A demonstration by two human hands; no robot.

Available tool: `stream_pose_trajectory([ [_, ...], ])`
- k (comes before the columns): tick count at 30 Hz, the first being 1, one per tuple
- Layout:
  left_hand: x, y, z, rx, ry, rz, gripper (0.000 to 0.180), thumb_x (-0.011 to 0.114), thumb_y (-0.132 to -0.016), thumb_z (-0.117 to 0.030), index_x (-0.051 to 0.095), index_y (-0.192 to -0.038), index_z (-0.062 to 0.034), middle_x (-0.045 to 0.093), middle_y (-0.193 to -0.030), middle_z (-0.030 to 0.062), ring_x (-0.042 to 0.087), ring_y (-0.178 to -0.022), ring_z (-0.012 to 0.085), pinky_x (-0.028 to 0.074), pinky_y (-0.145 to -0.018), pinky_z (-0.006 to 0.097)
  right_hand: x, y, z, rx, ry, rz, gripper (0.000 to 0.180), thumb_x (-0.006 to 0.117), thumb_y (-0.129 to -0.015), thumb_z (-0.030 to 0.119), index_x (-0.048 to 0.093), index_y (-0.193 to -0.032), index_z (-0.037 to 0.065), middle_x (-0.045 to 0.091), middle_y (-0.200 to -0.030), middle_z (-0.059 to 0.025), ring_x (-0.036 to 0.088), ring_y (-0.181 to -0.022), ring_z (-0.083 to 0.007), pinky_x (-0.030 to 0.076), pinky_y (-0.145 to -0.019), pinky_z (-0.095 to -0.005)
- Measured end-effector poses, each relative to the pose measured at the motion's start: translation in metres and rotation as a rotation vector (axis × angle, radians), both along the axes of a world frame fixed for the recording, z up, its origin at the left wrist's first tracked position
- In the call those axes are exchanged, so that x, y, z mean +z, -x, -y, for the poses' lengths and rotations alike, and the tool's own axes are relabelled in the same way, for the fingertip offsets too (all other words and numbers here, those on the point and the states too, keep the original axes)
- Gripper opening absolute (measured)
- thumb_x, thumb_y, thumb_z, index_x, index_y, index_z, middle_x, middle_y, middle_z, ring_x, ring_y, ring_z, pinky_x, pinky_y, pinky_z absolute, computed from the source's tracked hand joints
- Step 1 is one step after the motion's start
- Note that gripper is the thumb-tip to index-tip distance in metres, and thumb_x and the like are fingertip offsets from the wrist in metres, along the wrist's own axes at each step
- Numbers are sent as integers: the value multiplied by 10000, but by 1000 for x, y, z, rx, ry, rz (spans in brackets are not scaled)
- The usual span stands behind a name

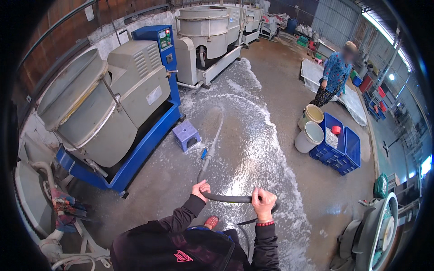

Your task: The person uses a hose to spray water into a rotating tumbler filled with colorful beads and then rinses the factory floor. Other workers scoop and transfer beads between containers while the tumbler operates.

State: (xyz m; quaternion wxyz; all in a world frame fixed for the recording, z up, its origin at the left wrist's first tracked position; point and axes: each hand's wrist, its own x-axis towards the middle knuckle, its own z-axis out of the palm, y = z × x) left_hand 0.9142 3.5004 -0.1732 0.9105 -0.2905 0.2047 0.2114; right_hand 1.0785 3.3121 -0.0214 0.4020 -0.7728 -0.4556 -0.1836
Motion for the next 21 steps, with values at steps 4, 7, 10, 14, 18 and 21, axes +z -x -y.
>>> stream_pose_trajectory([
  [4,-11,-41,-12,-10,-27,-108,343,474,-902,-90,318,-598,-122,285,-488,-35,276,-393,84,263,-379,206,-23,-38,-12,-28,-76,-148,352,620,-759,36,379,-506,78,392,-420,-90,411,-345,-255,298,-380,-349],
  [7,-17,-74,-18,22,-22,-86,331,470,-904,-83,318,-611,-118,285,-492,-29,270,-385,84,261,-372,207,-32,-70,-18,-22,-85,-158,344,585,-794,15,384,-516,48,400,-436,-97,401,-342,-222,293,-384,-319],
  [10,-14,-117,-23,38,-67,-46,297,438,-922,-90,322,-649,-105,305,-507,-28,269,-377,78,269,-366,194,-23,-111,-27,2,-80,-162,360,614,-764,36,370,-501,60,391,-427,-99,406,-345,-248,301,-383,-337],
  [14,-2,-186,-34,57,-3,107,299,425,-932,-100,317,-653,-102,295,-501,-31,263,-371,62,265,-357,190,5,-173,-33,42,-67,-85,376,624,-748,49,348,-493,74,382,-423,-92,406,-345,-257,303,-380,-343],
  [18,0,-250,-37,72,14,208,341,418,-940,-119,305,-618,-114,280,-490,-34,243,-361,62,245,-342,193,14,-241,-34,89,-23,-50,371,626,-751,58,359,-493,76,388,-424,-94,413,-347,-261,305,-377,-347],
  [21,-5,-276,-37,67,-68,134,333,441,-922,-80,310,-618,-116,269,-504,-40,236,-386,67,240,-359,198,-10,-275,-30,41,-10,-182,342,621,-770,69,411,-500,65,418,-434,-107,432,-355,-267,320,-380,-349],
])
